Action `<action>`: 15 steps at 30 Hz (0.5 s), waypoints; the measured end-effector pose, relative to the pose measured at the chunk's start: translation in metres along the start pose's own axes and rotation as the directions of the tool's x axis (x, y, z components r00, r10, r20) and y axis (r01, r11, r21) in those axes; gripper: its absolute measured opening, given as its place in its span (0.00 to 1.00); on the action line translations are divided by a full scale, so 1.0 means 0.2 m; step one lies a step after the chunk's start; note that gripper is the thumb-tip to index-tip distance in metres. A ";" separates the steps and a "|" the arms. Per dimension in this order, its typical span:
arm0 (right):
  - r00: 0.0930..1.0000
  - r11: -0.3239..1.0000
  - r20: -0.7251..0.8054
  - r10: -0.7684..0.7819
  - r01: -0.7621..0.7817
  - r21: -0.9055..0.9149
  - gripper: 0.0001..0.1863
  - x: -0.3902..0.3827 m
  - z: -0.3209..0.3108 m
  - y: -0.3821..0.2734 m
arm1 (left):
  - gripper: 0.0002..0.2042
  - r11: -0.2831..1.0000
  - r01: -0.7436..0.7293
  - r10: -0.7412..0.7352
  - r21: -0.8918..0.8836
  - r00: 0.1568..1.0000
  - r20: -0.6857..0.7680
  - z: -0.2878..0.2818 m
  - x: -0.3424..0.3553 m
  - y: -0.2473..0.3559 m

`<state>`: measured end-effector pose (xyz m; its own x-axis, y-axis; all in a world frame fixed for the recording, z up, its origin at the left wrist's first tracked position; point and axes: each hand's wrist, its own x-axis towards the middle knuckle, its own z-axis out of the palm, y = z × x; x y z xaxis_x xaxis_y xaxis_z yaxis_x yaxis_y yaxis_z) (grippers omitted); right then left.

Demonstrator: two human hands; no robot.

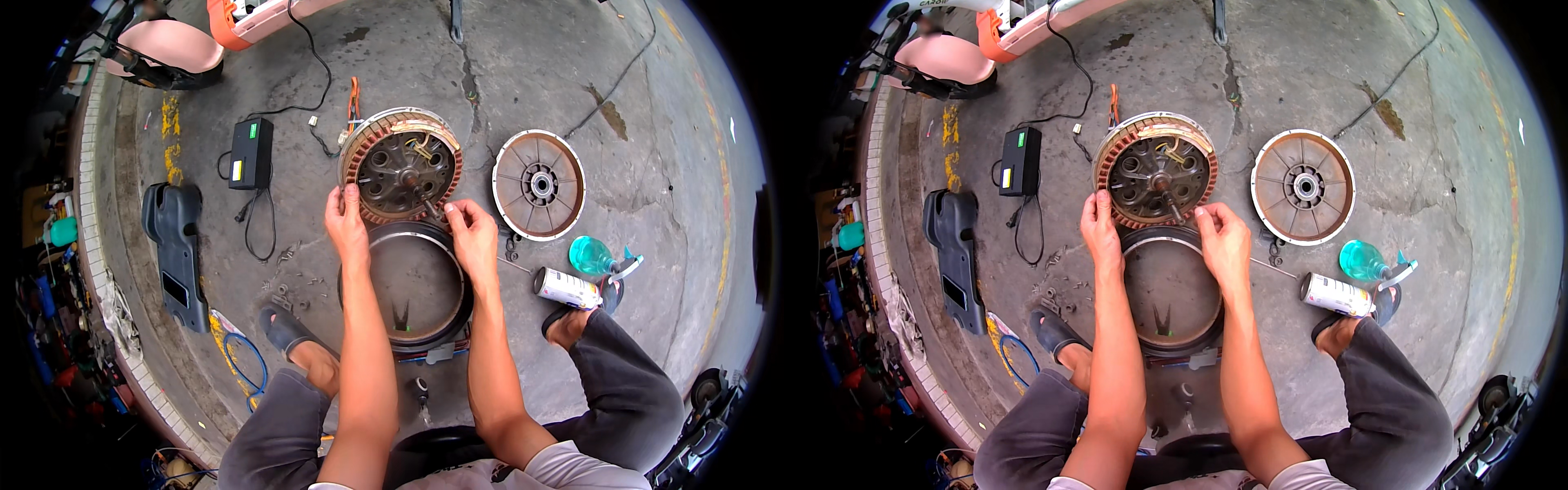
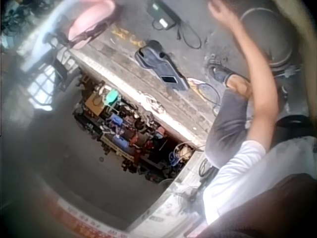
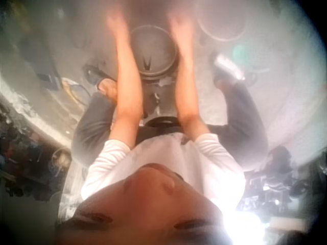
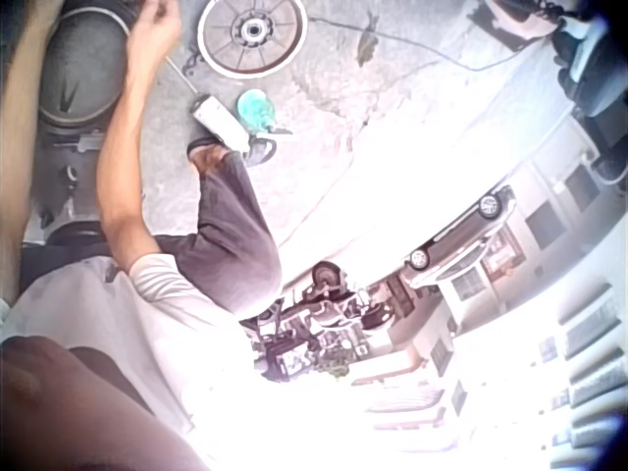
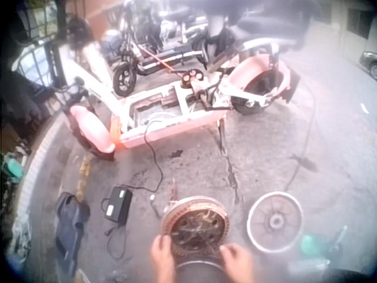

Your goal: The person disassembles an electric scooter motor by removing screws and separating the housing. They inspect the internal stator and rotor, spray lubricant on the shaft, and reassemble the components.

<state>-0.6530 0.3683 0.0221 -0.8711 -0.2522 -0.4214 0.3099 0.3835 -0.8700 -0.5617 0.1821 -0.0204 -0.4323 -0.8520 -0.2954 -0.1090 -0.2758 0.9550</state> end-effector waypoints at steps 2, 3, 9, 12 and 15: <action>1.000 0.999 -0.012 -0.016 0.017 0.046 0.13 0.00 -0.02 0.00 | 0.29 1.000 0.007 -0.008 0.017 0.999 0.041 0.01 0.00 0.01; 1.000 0.997 -0.015 -0.019 0.020 0.075 0.12 0.01 -0.02 0.00 | 0.29 1.000 0.015 -0.016 0.018 0.998 0.054 0.01 0.00 0.02; 1.000 0.990 0.005 -0.030 0.029 0.139 0.12 0.00 -0.07 -0.09 | 0.25 0.999 -0.003 0.007 -0.045 0.997 0.081 -0.01 -0.02 0.03; 0.998 0.982 -0.012 -0.053 0.055 0.181 0.11 -0.02 -0.09 -0.16 | 0.23 0.997 -0.004 0.011 -0.074 0.995 0.100 -0.01 -0.03 0.04; 0.994 0.997 0.092 -0.067 0.062 0.056 0.11 -0.05 -0.12 -0.23 | 0.23 0.995 0.009 0.001 -0.095 0.995 0.103 0.00 -0.04 0.05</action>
<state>-0.6675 0.3747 0.0723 -0.8510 -0.3581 -0.3841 0.2763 0.3168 -0.9074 -0.5591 0.1850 -0.0081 -0.5225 -0.8018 -0.2899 -0.0274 -0.3241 0.9456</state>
